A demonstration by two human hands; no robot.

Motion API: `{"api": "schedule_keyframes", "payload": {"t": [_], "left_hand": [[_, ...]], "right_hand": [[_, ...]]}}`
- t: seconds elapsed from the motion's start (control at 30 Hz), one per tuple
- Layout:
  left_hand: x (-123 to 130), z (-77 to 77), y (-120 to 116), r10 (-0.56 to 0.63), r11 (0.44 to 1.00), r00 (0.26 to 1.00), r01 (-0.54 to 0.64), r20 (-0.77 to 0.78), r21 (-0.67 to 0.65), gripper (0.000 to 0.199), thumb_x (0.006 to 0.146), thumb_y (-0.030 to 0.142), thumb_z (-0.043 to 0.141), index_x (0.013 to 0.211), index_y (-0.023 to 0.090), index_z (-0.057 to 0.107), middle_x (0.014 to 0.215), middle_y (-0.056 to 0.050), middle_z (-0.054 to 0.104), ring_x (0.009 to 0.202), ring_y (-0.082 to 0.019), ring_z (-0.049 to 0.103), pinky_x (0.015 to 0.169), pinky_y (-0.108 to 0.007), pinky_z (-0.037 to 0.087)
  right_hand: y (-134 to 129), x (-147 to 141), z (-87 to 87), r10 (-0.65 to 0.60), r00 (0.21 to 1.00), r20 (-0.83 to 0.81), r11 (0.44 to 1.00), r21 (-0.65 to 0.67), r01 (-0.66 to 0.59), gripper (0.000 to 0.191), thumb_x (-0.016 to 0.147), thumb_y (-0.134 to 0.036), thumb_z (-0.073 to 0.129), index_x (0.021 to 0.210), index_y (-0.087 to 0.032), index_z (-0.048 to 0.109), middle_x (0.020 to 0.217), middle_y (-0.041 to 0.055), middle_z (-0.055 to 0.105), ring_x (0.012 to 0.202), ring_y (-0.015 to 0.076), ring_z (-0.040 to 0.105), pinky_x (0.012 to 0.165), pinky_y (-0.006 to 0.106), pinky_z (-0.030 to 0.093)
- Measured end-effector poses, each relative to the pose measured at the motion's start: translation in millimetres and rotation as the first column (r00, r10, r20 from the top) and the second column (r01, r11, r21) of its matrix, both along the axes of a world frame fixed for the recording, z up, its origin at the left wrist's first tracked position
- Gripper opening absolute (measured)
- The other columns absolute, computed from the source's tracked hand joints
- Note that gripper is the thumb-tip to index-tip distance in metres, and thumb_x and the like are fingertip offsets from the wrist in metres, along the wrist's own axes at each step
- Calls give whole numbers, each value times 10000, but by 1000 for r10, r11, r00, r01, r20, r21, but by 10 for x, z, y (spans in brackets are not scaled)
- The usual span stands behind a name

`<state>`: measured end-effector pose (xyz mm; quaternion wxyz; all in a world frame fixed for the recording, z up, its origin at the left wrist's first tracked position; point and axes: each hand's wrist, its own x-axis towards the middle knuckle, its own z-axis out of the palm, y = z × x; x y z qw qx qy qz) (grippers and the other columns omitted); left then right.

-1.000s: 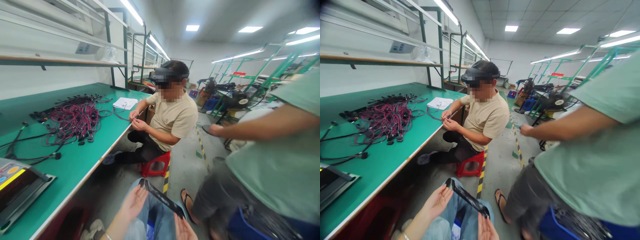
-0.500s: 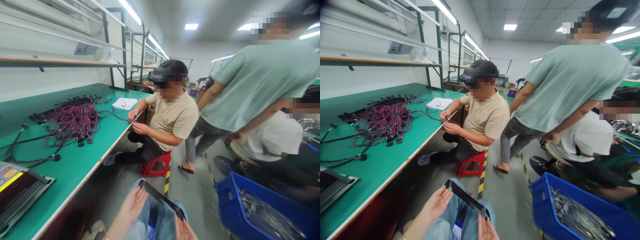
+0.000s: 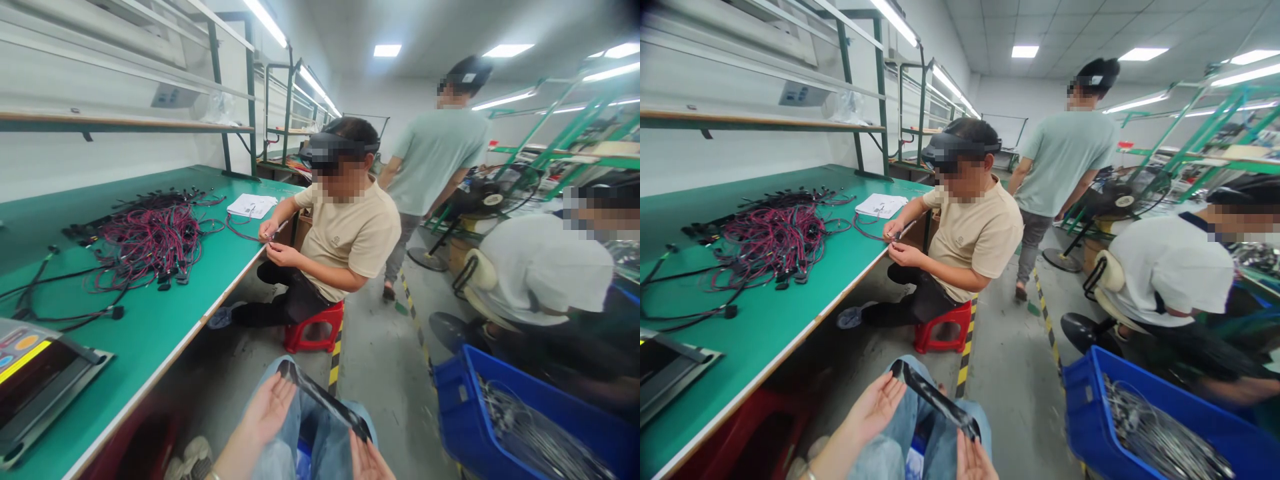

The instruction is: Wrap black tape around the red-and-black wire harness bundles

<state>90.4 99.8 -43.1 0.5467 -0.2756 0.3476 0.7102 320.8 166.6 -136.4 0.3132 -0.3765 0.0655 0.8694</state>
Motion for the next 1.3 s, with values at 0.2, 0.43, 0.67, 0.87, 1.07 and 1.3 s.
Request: {"api": "schedule_keyframes", "payload": {"t": [0.2, 0.43, 0.67, 0.87, 1.07, 1.3], "left_hand": [[-1, -44, -4, 1, 1000, 1000, -1, -15, -18, 61, 738, 35, 502, 776, 76, 527, 645, -62, 619, 643, -148, 635, 723, -291, 524], [-31, -92, 15, -1, 1000, 1000, 1, -28, -8, 98, 747, 46, 499, 831, 75, 540, 698, -71, 637, 674, -147, 639, 744, -295, 520], [-45, -395, 8, -10, 998, 998, 6, -56, -56, 54, 758, 52, 494, 792, 83, 524, 703, -87, 638, 649, -147, 636, 689, -266, 520], [-49, -754, -12, -85, 996, 989, 86, -123, 0, 108, 747, 69, 526, 846, 111, 526, 795, -73, 653, 731, -160, 642, 722, -280, 517], [-63, -785, 53, -100, 993, 984, 108, -146, 42, 115, 745, 93, 539, 852, 131, 519, 838, -68, 652, 796, -175, 638, 786, -304, 500], [-43, -862, 91, -149, 985, 974, 161, -171, 56, 146, 718, 125, 586, 841, 148, 510, 807, -52, 647, 787, -182, 639, 830, -341, 478]], "right_hand": [[19, 37, -178, 10, 996, 85, 996, 87, -17, 190, 679, 7, 537, 708, -131, 664, 810, 37, 686, 847, 131, 626, 796, 226, 538], [66, 54, -224, 43, 999, 33, 998, 40, -45, 189, 667, 24, 548, 699, -120, 667, 803, 46, 686, 850, 136, 625, 796, 207, 533], [155, 62, -292, 77, 997, -27, 996, -47, -79, 156, 638, 21, 578, 653, -108, 664, 768, 63, 687, 813, 140, 633, 765, 203, 537], [244, 49, -367, 114, 993, 23, 993, 39, -114, 115, 581, -39, 641, 663, -116, 667, 767, 57, 687, 787, 150, 638, 727, 223, 543], [260, -4, -387, 88, 995, 38, 993, 69, -91, 312, 381, -150, 778, 673, -118, 673, 799, 68, 686, 803, 169, 635, 738, 228, 531], [239, -49, -282, 57, 996, 63, 988, 138, -66, 361, 343, -271, 804, 665, -165, 677, 862, 57, 681, 894, 195, 610, 943, 344, 422]]}}
